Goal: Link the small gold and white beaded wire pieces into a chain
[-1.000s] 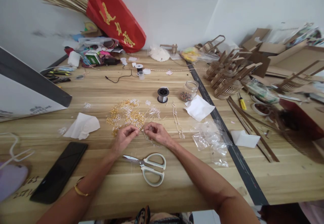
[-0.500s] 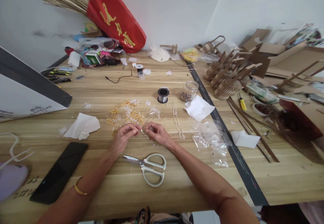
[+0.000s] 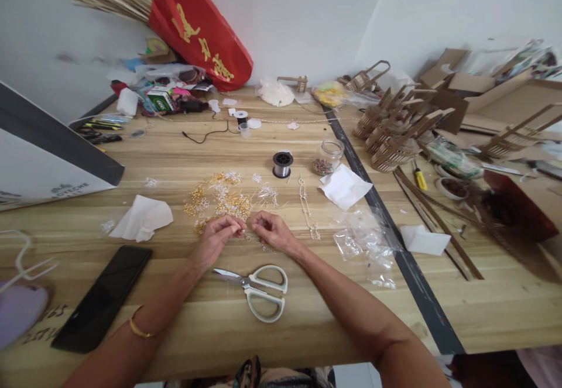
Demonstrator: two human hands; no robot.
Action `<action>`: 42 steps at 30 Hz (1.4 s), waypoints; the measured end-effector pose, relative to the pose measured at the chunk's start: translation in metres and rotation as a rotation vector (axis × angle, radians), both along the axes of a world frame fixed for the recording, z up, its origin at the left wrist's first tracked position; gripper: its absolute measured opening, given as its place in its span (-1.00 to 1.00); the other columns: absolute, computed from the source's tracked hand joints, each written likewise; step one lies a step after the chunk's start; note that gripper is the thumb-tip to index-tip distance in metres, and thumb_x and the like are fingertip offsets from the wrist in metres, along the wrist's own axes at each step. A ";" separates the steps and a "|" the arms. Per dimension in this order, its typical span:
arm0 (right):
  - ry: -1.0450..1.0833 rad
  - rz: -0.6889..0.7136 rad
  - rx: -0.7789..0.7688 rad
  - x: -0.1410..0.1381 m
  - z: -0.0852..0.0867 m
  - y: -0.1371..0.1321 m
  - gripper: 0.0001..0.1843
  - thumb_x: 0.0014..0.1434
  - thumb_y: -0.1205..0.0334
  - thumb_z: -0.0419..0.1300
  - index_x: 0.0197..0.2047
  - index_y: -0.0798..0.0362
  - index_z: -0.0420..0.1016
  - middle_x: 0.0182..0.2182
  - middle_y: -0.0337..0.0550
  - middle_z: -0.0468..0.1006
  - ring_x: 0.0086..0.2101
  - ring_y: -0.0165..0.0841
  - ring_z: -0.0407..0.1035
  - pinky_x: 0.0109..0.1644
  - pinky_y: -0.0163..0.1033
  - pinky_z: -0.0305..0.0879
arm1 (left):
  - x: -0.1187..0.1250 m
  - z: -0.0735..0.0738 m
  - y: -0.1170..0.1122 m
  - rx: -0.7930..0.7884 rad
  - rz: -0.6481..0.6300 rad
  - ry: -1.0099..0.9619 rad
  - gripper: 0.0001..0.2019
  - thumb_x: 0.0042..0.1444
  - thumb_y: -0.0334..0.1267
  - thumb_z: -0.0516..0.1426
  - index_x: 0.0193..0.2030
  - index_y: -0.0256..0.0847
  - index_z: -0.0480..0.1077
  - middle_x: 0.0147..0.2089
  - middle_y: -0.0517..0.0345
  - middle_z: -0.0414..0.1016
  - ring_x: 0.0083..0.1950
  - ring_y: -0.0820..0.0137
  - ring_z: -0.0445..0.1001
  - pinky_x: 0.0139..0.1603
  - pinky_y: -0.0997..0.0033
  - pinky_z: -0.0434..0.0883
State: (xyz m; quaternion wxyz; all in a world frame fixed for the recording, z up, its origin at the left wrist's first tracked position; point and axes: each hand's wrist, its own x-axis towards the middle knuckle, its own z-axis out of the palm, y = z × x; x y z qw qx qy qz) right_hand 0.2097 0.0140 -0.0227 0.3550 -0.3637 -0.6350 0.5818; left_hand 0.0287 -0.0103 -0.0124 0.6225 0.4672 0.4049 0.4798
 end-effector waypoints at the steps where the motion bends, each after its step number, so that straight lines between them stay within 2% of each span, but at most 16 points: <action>1: 0.001 0.000 0.003 0.000 0.000 0.000 -0.69 0.13 0.02 0.15 -0.36 0.12 0.30 -0.60 -0.35 0.27 -0.65 -0.56 0.19 -0.60 -0.44 0.12 | 0.000 0.000 0.000 0.028 -0.001 0.043 -0.91 0.01 -0.32 0.16 -0.46 -0.28 0.40 -0.26 0.08 0.49 -0.32 0.43 0.39 -0.24 0.42 0.33; 6: 0.014 -0.010 0.003 0.000 0.001 -0.001 -0.69 0.13 0.02 0.15 -0.35 0.12 0.31 -0.59 -0.35 0.28 -0.64 -0.56 0.20 -0.58 -0.43 0.13 | 0.003 0.008 -0.003 0.187 -0.007 0.259 -0.89 0.01 -0.30 0.15 -0.48 -0.26 0.39 -0.21 0.04 0.45 -0.13 0.32 0.40 -0.16 0.39 0.32; 9: 0.016 -0.003 -0.006 0.001 0.001 -0.001 -0.69 0.13 0.02 0.16 -0.35 0.12 0.31 -0.60 -0.35 0.27 -0.64 -0.55 0.21 -0.58 -0.43 0.13 | 0.004 0.011 -0.003 0.248 0.005 0.310 -0.89 0.01 -0.29 0.15 -0.49 -0.26 0.39 -0.24 0.03 0.42 -0.15 0.32 0.39 -0.17 0.39 0.33; 12: 0.016 0.007 -0.015 0.001 0.002 -0.001 -0.69 0.11 0.01 0.18 -0.34 0.12 0.30 -0.59 -0.35 0.27 -0.63 -0.55 0.19 -0.57 -0.43 0.11 | 0.004 0.011 -0.003 0.237 0.039 0.342 -0.89 0.00 -0.29 0.15 -0.48 -0.25 0.39 -0.26 0.05 0.41 -0.17 0.33 0.39 -0.20 0.40 0.32; 19: -0.015 0.022 0.077 0.000 0.001 -0.004 -0.70 0.04 0.07 0.24 -0.32 0.09 0.28 -0.58 -0.39 0.19 -0.58 -0.55 0.06 -0.54 -0.43 0.00 | 0.004 0.011 -0.002 0.205 0.064 0.321 -0.89 -0.02 -0.28 0.16 -0.49 -0.25 0.39 -0.31 0.09 0.41 -0.19 0.34 0.38 -0.20 0.41 0.31; 31: -0.074 -0.014 0.153 0.000 0.000 -0.006 -0.69 0.05 0.07 0.23 -0.41 0.07 0.19 -0.57 -0.37 0.20 -0.60 -0.56 0.05 -0.57 -0.43 0.00 | 0.005 0.012 -0.003 0.196 0.052 0.308 -0.89 -0.02 -0.27 0.17 -0.49 -0.24 0.42 -0.32 0.09 0.44 -0.23 0.33 0.39 -0.20 0.40 0.29; 42: -0.096 -0.012 0.196 -0.001 -0.002 -0.004 -0.75 0.11 0.08 0.19 -0.34 0.12 0.39 -0.50 -0.27 0.30 -0.52 -0.51 0.13 -0.49 -0.39 0.07 | 0.005 0.009 -0.003 0.190 0.020 0.279 -0.88 -0.03 -0.25 0.19 -0.47 -0.25 0.44 -0.32 0.07 0.44 -0.22 0.32 0.39 -0.19 0.39 0.30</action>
